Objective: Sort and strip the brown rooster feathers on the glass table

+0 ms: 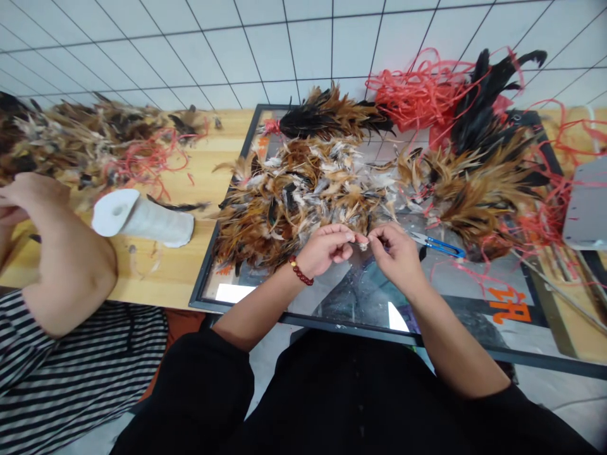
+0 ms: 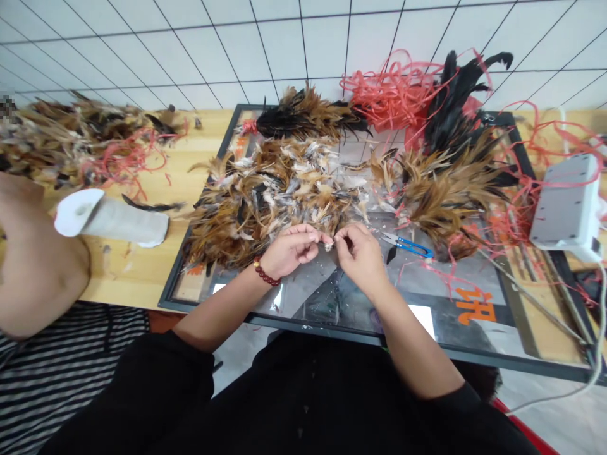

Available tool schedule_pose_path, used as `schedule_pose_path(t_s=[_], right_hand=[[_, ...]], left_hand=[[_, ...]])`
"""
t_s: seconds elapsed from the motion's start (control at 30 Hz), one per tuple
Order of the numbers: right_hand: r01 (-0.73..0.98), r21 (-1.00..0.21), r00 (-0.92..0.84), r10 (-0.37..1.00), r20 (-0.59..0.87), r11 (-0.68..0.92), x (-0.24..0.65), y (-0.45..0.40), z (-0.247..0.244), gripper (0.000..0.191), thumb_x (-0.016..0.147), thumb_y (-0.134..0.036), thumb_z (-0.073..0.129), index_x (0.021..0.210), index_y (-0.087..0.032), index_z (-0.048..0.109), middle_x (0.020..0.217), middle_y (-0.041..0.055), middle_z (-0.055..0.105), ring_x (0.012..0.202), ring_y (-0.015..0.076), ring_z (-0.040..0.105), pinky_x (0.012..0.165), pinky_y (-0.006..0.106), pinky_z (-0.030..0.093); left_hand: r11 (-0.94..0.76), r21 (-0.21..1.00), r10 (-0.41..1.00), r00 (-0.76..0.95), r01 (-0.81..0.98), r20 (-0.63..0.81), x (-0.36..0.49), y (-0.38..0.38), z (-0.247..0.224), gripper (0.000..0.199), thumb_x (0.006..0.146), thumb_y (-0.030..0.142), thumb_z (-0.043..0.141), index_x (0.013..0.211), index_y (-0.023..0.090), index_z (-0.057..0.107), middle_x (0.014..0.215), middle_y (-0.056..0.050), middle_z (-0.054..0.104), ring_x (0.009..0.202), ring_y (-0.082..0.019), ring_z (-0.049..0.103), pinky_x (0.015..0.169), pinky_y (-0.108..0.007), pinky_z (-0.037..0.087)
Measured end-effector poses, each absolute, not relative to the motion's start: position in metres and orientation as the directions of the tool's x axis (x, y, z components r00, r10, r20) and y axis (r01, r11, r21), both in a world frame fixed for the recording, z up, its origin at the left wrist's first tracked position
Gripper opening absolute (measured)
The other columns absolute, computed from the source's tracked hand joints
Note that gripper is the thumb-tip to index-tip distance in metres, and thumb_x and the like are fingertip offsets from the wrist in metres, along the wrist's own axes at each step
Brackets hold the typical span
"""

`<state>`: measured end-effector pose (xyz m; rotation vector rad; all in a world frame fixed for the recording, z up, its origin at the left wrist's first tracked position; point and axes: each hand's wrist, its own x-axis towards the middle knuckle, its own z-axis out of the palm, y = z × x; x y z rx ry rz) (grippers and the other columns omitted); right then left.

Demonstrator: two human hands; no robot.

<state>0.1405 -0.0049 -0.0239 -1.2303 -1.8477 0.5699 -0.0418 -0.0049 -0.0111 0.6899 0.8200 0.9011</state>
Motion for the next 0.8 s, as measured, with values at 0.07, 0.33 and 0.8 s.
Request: schedule_pose_path(t_s=[0.07,0.33,0.8], right_hand=[[0.538,-0.731,-0.183,0.904,0.386,0.420,0.140,-0.005,-0.023,0.013,0.087,-0.016,0.056,0.076,-0.022,0.059,0.078,0.0030,0.064,0.075,0.0184,0.061,0.071,0.032,0.047],[0.490,-0.734,-0.204,0.880,0.429,0.471,0.138,-0.009,-0.014,0.013,0.090,-0.023,0.057,0.078,-0.023,0.060,0.079,0.0039,0.064,0.074,0.0180,0.060,0.069,0.033,0.049],[0.519,-0.740,-0.155,0.898,0.411,0.428,0.140,-0.009,-0.013,0.016,0.093,-0.030,0.057,0.080,-0.024,0.065,0.085,0.0058,0.070,0.083,0.0208,0.065,0.078,0.038,0.051]], left_hand=[[0.491,0.755,0.856,0.400,-0.434,-0.327,-0.043,-0.003,-0.008,0.027,0.067,0.032,0.078,0.071,0.014,0.057,0.089,-0.008,0.075,0.046,-0.005,0.052,0.038,-0.018,0.024],[0.443,0.820,0.889,0.293,-0.361,-0.351,-0.033,-0.007,-0.009,0.030,0.071,0.038,0.079,0.073,0.013,0.063,0.067,0.001,0.063,0.044,-0.004,0.049,0.038,-0.017,0.030],[0.152,0.987,0.982,0.123,-0.041,-0.146,-0.033,-0.011,-0.022,0.015,0.074,0.027,0.077,0.071,0.016,0.069,0.063,0.001,0.061,0.054,-0.008,0.050,0.054,-0.023,0.041]])
